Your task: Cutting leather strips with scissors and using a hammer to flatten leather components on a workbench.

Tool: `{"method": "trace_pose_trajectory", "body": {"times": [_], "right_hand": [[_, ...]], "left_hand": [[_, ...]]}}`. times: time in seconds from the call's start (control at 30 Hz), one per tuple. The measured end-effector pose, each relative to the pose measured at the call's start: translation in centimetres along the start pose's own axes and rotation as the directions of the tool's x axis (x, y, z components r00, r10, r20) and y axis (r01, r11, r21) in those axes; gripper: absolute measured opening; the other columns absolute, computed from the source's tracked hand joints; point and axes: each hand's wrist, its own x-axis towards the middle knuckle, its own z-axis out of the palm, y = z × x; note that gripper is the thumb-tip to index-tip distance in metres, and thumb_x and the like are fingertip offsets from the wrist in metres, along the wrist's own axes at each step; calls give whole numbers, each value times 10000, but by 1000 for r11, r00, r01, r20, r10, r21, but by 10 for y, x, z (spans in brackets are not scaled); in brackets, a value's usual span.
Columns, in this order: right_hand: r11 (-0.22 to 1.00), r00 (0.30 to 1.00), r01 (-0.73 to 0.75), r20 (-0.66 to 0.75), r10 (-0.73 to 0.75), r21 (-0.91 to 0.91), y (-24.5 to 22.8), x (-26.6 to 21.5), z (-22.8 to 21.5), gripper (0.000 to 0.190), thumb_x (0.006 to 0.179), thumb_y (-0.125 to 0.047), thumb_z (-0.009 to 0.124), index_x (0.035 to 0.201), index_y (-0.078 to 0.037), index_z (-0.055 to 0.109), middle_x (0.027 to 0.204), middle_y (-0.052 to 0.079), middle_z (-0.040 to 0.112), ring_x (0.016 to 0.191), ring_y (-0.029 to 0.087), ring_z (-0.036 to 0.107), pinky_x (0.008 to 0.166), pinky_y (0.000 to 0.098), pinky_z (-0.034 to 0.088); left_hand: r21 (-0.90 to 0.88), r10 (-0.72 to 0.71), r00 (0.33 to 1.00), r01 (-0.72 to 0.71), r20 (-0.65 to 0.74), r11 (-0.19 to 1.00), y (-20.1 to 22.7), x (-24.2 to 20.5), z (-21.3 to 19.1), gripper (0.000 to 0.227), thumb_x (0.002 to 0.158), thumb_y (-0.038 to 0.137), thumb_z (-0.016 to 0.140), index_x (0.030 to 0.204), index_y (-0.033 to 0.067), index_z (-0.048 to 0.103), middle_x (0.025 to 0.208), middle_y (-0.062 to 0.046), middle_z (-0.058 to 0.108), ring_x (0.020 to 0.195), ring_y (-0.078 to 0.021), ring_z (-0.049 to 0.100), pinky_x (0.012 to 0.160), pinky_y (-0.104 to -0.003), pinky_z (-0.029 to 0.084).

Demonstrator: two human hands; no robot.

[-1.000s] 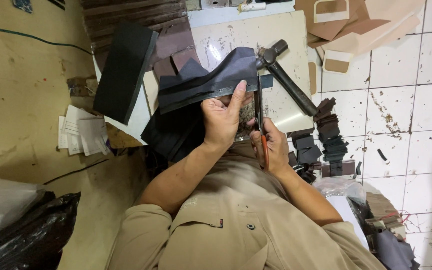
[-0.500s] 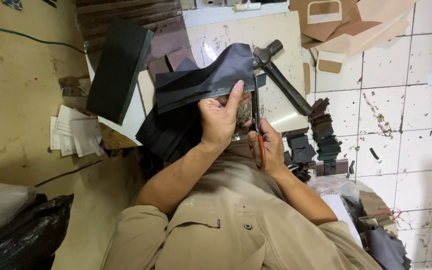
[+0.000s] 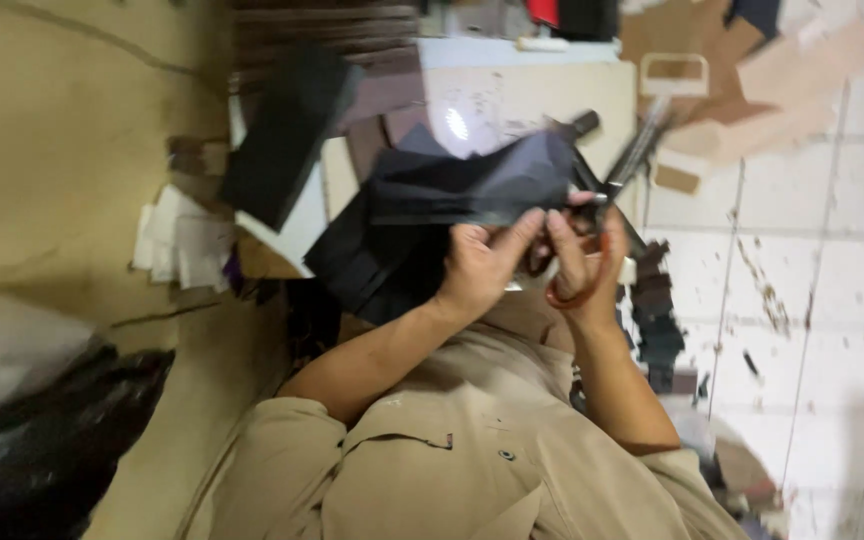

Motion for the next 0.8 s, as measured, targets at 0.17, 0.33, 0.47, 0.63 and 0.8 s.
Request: {"method": "trace_pose_trajectory", "body": {"times": [0.17, 0.33, 0.47, 0.63, 0.8], "right_hand": [[995, 994, 31, 106, -21, -91, -12, 21, 2, 266, 997, -97, 711, 1191, 16, 567, 838, 104, 605, 625, 133, 587, 557, 271, 497], [998, 992, 30, 126, -22, -60, -38, 31, 28, 287, 1021, -96, 698, 1222, 31, 537, 784, 122, 602, 553, 155, 599, 506, 272, 507], [994, 978, 107, 182, -100, -27, -19, 34, 21, 304, 1056, -143, 669, 1243, 49, 523, 807, 159, 615, 551, 160, 593, 509, 273, 495], [995, 980, 84, 187, -75, -45, -5, 20, 14, 291, 1043, -125, 688, 1226, 49, 544, 794, 164, 627, 538, 152, 587, 496, 269, 486], [994, 983, 44, 184, -25, -100, -1, 7, 5, 242, 1047, -98, 671, 1216, 33, 557, 792, 154, 634, 549, 147, 584, 502, 263, 474]], "left_hand": [[-309, 154, 973, -201, -170, 930, -34, 20, -55, 130, 897, 197, 835, 910, 78, 782, 756, -74, 751, 672, -129, 713, 566, -299, 605], [-297, 251, 908, -354, -335, 887, 53, 15, -120, 161, 909, 148, 784, 945, -1, 734, 710, -151, 737, 529, -178, 704, 468, -273, 575], [-406, 252, 742, -579, -621, 707, 78, 31, -146, 149, 913, 85, 791, 941, -32, 703, 779, -137, 733, 654, -251, 766, 623, -336, 672], [-557, 69, 709, -607, -702, 567, 49, 63, -161, 287, 891, 107, 832, 986, -125, 690, 890, -190, 712, 869, -371, 757, 872, -439, 649], [-659, -41, 807, -449, -589, 603, 6, 57, -160, 387, 956, 130, 779, 1187, -153, 652, 1232, -376, 642, 1209, -490, 615, 1074, -540, 532]]}}
